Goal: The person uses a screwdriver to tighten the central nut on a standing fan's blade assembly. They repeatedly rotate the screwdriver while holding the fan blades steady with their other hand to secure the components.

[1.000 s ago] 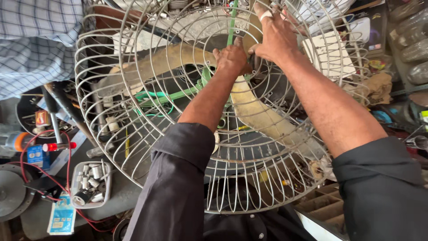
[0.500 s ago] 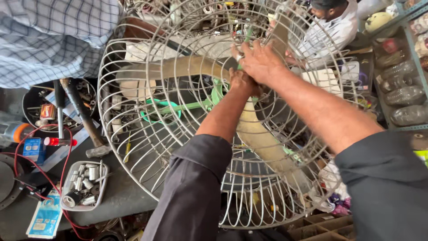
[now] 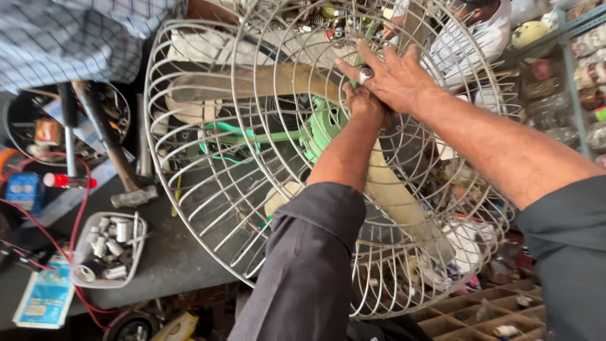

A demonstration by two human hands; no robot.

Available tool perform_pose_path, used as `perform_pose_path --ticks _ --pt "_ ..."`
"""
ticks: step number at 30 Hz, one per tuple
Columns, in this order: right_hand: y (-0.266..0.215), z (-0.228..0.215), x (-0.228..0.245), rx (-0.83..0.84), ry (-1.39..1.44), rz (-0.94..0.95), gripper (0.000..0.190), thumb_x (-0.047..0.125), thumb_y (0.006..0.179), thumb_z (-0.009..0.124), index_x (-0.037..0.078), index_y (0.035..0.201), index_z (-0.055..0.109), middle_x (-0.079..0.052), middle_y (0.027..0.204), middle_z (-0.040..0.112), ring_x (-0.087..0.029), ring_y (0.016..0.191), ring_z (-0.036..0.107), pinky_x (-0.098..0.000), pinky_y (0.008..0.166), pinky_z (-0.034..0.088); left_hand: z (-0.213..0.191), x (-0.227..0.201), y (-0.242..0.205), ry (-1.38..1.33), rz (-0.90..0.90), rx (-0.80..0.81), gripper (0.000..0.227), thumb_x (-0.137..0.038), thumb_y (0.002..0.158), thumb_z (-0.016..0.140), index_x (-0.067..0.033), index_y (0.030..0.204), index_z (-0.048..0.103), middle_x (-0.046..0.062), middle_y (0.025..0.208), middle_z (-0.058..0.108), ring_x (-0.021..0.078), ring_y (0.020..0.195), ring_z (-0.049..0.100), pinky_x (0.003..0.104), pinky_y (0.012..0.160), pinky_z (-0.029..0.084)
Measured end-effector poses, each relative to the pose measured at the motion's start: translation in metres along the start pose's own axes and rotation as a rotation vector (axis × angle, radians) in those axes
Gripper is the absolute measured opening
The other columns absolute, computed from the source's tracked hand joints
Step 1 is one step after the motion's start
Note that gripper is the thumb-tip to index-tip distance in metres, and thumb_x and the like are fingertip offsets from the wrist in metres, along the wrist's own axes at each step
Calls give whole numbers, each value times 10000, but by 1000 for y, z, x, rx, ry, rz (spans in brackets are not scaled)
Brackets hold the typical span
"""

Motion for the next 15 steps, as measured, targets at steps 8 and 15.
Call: perform_pose_path --ticks 8,15 --pt "7 13 -3 -12 -28 -80 1013 279 941 614 443 1694 -43 -159 1704 249 -340 1264 531 -576 852 481 -5 2 -6 -7 52 20 692 -515 830 753 -354 1459 515 14 1510 508 268 1399 475 623 1191 199" --pt "7 20 -25 4 86 -81 991 229 935 629 387 1709 30 -127 1555 416 -326 1239 542 -603 876 478 -7 3 5 -88 -9 -74 700 -458 788 827 -196 1407 633 60 1350 695 267 1255 661 593 1245 232"
Point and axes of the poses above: each hand's wrist, its own y-axis towards the middle knuckle, its own z-axis out of the palm, x = y × z, the point moved 8 cm from there along y, towards the middle knuckle
